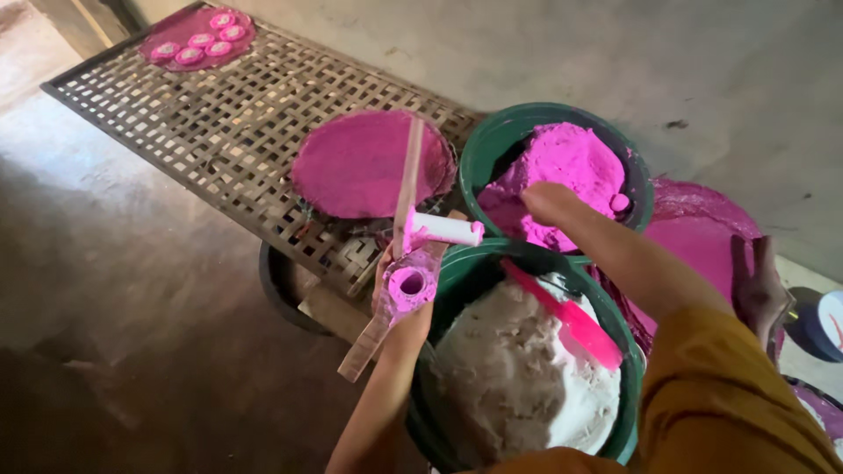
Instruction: The person prepares and presses dough using a traditional wooden mold to create decorative food items. The person scoops white and pink flour mixtures into the mold and uses a press to extrude the dough onto woven trays.
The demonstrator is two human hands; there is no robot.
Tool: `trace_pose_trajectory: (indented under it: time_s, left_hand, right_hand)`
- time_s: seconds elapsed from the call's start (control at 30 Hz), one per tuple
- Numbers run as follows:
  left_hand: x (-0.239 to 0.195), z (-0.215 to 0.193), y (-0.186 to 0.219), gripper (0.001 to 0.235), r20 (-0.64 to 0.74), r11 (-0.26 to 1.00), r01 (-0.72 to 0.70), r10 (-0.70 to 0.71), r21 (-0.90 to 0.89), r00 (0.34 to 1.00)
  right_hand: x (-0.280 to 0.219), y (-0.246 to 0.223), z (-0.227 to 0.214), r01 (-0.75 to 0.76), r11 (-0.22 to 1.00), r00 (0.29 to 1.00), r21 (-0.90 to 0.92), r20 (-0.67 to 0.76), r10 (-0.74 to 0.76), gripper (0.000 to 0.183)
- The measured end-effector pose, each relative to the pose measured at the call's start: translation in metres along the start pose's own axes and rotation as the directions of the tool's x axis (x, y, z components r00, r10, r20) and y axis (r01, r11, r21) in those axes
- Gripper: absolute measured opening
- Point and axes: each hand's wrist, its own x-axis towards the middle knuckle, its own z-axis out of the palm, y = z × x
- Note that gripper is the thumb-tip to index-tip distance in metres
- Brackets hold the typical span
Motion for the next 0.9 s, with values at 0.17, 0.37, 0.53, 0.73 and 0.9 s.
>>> trace_pose_trajectory:
  time_s: [0.17,0.37,0.53,0.73,0.9]
  left_hand:
    - [0.005,0.001,0.005,0.044,-0.026,1.000,-0.005,0.006,0.028,1.000]
    - [-0.009,0.001,0.002,0.047,-0.065,0.998,-0.045,0.048,0.052,0.997]
    - [0.007,-0.008,-0.023,0.043,0.062,0.764,-0.358,0.388,0.537,0.920]
    - [-0.007,0.029,-0.002,0.056,0.302,0.937,-0.097,-0.009,0.335,0.953]
    - [-0.027,0.018,0.029,0.064,0.515,0.820,-0.528,0.362,0.222,0.777]
  right_hand:
    - [-0.031,-0.001,0.005,-0.023,0.953,0.999,0.302,-0.021,0.031,0.037]
    - [-0.099,0.007,-0.010,0.099,0.844,0.989,0.528,-0.148,-0.023,0.043]
    - [-0.205,0.023,-0.105,0.024,0.789,0.997,0.615,-0.076,0.029,0.040]
    - [-0.300,-0.003,-0.171,-0.122,0.276,0.984,0.953,0.153,-0.092,0.043]
    - [-0.320,-0.042,-0.206,0.607,0.448,0.780,0.656,-0.384,-0.495,0.035]
